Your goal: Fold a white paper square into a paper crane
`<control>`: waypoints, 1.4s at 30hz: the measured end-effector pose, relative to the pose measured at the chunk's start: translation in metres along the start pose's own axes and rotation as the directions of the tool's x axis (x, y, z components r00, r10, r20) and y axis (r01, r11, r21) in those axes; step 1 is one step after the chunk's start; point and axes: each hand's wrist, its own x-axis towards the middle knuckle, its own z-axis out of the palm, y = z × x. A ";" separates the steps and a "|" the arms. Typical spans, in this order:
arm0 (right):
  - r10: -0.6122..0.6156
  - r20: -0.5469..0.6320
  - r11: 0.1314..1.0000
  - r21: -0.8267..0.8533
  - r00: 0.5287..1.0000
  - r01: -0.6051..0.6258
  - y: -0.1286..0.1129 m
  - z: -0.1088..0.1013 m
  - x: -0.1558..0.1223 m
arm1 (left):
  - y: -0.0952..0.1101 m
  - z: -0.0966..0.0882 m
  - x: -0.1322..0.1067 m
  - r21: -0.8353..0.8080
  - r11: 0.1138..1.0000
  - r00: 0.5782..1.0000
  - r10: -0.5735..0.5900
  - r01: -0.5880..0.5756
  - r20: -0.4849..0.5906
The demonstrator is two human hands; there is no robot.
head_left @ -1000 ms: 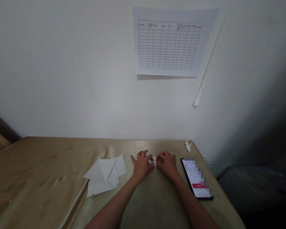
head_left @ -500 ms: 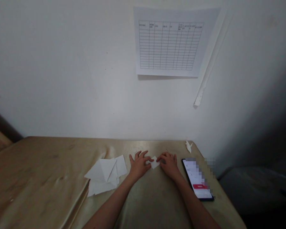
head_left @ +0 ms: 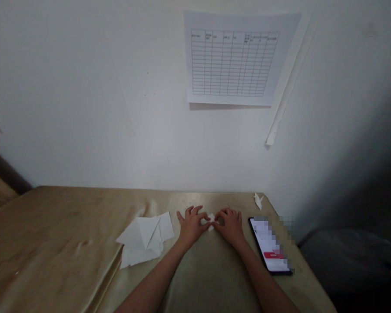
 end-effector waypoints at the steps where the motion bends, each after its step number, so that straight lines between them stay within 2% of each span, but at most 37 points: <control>1: 0.007 0.006 1.000 -0.003 1.000 -0.007 0.000 0.000 0.000 | 0.001 -0.001 0.000 0.004 1.000 1.000 -0.001 0.001 0.007; 8: 0.035 0.046 0.999 0.024 0.998 -0.036 0.004 0.000 0.004 | 0.000 -0.003 0.003 -0.006 1.000 0.999 -0.023 0.023 0.045; 18: 0.006 0.079 0.993 0.115 0.997 -0.015 0.014 -0.002 0.006 | -0.008 -0.014 0.007 -0.039 0.999 0.992 -0.019 0.024 0.128; 35: -0.045 0.091 0.993 0.109 0.995 0.035 0.022 0.001 0.002 | -0.009 -0.012 0.003 -0.061 0.998 0.996 -0.003 0.008 0.087; 42: -0.093 0.023 0.993 0.069 0.995 0.091 0.022 0.003 -0.002 | -0.006 -0.014 0.002 -0.074 0.997 0.999 0.001 0.002 0.047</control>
